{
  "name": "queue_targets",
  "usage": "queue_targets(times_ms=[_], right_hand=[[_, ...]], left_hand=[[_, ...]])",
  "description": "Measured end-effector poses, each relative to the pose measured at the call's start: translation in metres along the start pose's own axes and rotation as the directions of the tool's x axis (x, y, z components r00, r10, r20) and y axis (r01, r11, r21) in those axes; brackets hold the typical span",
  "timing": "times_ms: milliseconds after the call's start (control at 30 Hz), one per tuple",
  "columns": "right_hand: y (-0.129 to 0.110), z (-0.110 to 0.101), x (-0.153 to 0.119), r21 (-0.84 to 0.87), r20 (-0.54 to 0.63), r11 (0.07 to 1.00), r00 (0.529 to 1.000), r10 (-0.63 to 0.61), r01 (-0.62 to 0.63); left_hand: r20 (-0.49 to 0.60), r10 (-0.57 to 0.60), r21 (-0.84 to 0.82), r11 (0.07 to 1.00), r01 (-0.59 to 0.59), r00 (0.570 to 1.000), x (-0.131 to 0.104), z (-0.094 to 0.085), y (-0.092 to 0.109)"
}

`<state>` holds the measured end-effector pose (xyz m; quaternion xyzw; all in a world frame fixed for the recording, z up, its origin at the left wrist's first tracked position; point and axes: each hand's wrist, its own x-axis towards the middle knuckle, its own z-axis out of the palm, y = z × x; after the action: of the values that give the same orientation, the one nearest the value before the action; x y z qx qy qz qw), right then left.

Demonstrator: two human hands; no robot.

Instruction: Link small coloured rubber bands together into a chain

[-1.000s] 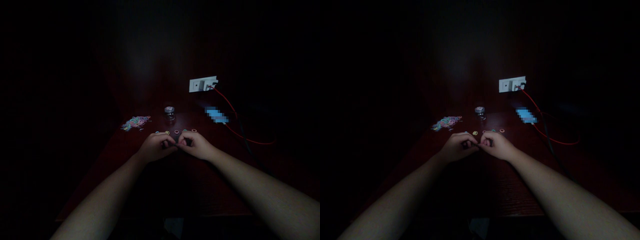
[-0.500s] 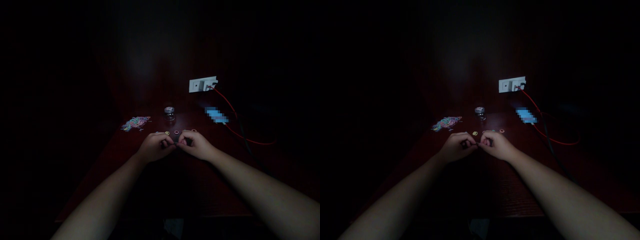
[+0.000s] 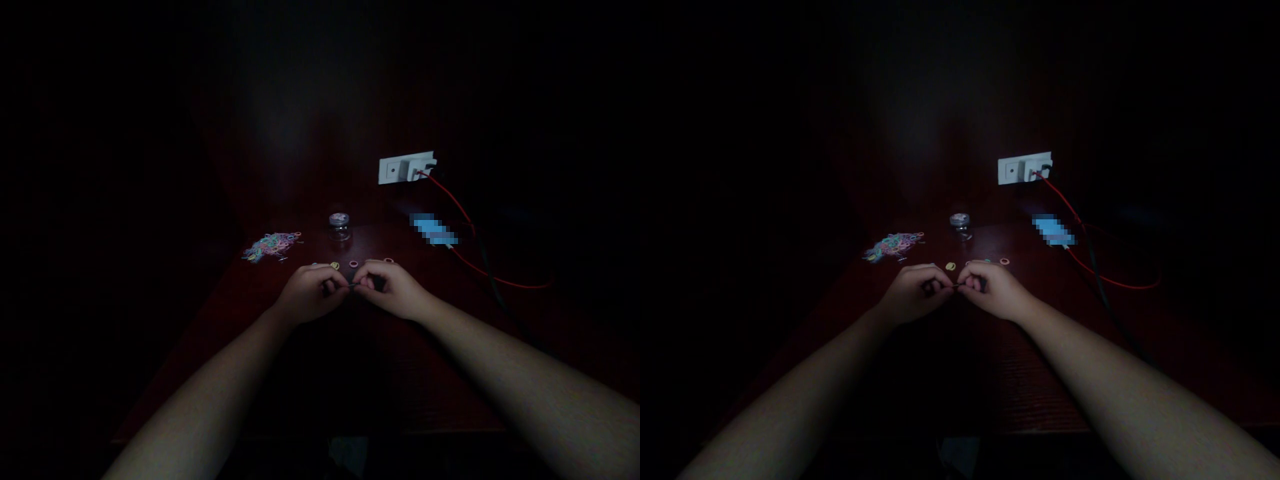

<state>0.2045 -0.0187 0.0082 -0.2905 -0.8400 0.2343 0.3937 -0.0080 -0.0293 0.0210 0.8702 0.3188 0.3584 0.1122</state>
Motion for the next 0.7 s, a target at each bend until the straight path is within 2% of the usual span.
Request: queue_targets(times_ms=[700], right_hand=[[-0.0034, -0.0026, 0.0003, -0.005, 0.002, 1.000, 1.000, -0.012, 0.012]], left_hand=[[0.018, 0.000, -0.010, 1.000, 0.001, 1.000, 0.0007, 0.0003, -0.0009]])
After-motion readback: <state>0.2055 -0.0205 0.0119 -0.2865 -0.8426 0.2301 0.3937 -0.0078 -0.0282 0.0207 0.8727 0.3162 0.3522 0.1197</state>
